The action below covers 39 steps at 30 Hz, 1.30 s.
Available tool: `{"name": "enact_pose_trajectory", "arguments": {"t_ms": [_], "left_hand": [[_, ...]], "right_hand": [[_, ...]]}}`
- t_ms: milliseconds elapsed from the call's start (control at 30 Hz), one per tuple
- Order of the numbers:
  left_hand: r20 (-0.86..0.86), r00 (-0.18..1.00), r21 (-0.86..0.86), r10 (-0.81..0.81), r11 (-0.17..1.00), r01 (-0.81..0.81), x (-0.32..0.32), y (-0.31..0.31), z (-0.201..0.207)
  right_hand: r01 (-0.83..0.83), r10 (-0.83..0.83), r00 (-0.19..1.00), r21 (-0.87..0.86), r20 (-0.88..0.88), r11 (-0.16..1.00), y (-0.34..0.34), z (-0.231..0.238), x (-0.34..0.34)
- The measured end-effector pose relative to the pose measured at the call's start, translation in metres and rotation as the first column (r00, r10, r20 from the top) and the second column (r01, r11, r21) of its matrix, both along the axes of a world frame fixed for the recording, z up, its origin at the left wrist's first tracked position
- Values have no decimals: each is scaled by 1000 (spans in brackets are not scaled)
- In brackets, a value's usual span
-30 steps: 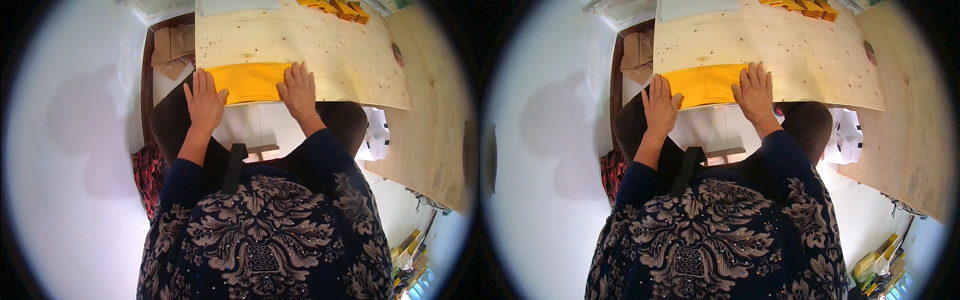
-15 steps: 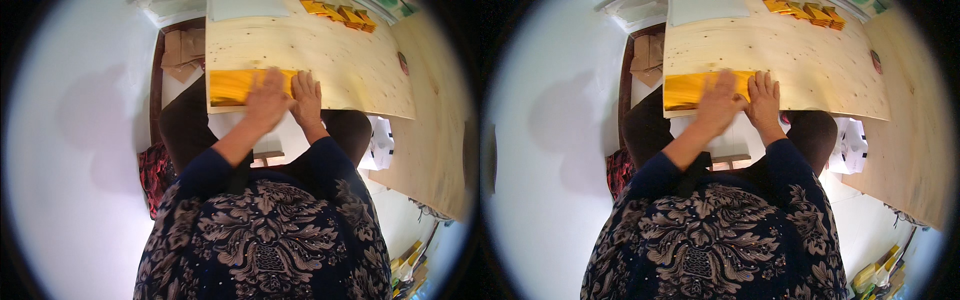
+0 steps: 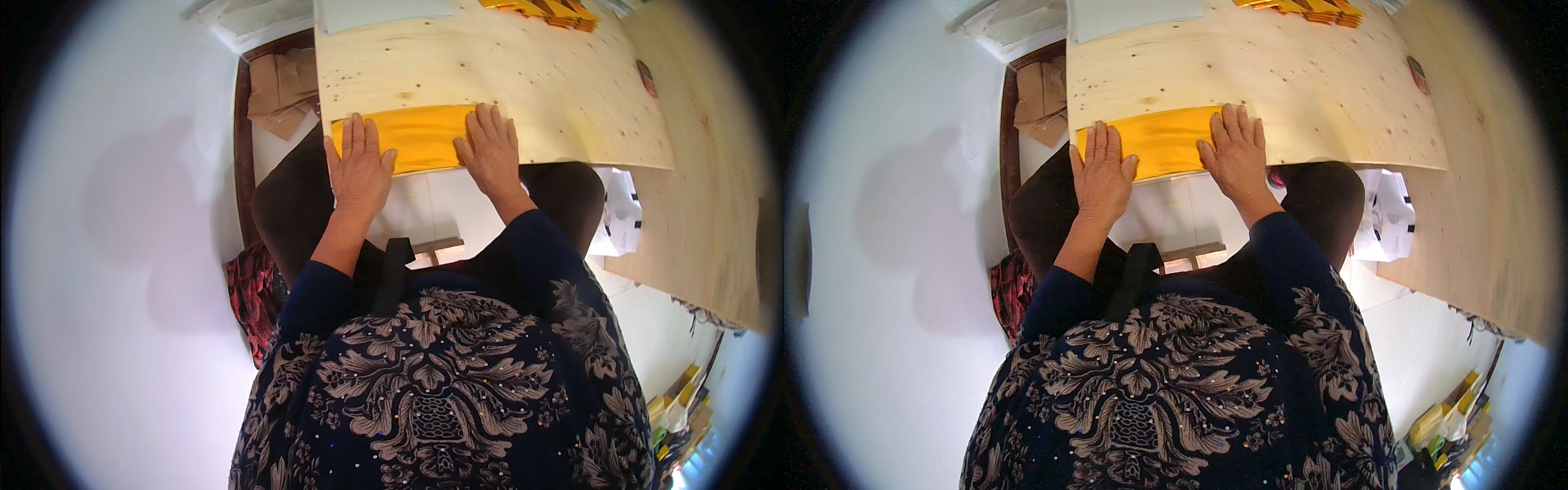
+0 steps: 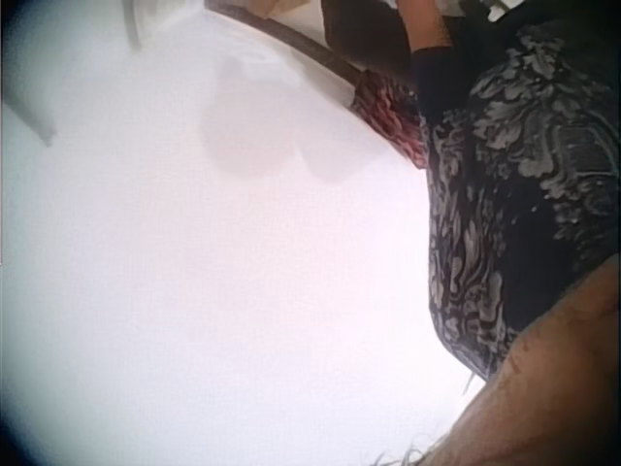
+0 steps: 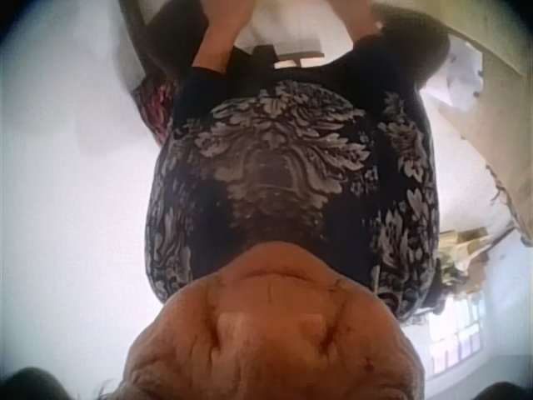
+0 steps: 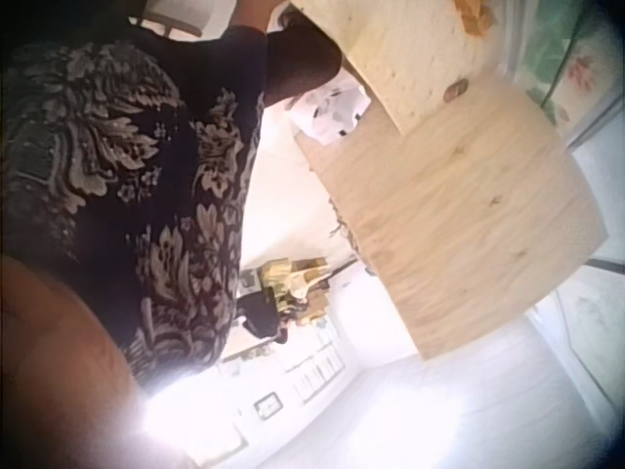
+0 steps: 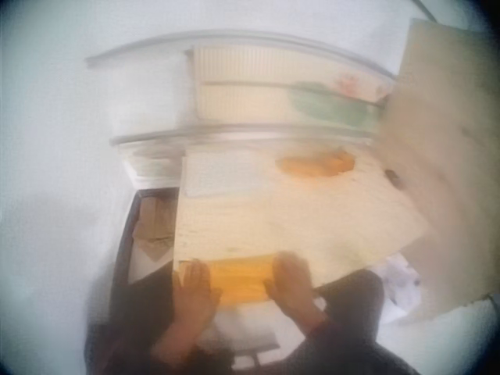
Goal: The person folds a yellow sheet of paper by hand on a wooden table, pressing creases and stacking the finished folded piece with others. They then pick up a white sheet, fold it, and continue folding another yellow sheet.
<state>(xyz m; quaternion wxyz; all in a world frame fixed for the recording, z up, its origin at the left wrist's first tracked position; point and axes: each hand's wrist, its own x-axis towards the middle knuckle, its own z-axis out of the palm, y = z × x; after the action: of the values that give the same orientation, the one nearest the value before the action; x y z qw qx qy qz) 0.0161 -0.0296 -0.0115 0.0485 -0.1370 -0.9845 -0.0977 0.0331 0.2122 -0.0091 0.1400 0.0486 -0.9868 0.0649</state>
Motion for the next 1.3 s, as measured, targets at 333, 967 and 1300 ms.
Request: {"name": "enact_pose_trajectory", "arguments": {"t_ms": [333, 967, 1300], "left_hand": [[28, 994, -18, -103, 995, 103, 1, -6, 6], [-91, 992, -32, -92, 995, 90, 8, 19, 5], [15, 929, 83, -370, 926, 368, 45, -1, 7]], "right_hand": [[-247, 186, 969, -572, -165, 782, -144, 21, -27], [-80, 80, 997, 91, 9, 993, -16, -6, -11], [-79, 82, 996, 107, -28, 991, -16, -9, -11]]}}
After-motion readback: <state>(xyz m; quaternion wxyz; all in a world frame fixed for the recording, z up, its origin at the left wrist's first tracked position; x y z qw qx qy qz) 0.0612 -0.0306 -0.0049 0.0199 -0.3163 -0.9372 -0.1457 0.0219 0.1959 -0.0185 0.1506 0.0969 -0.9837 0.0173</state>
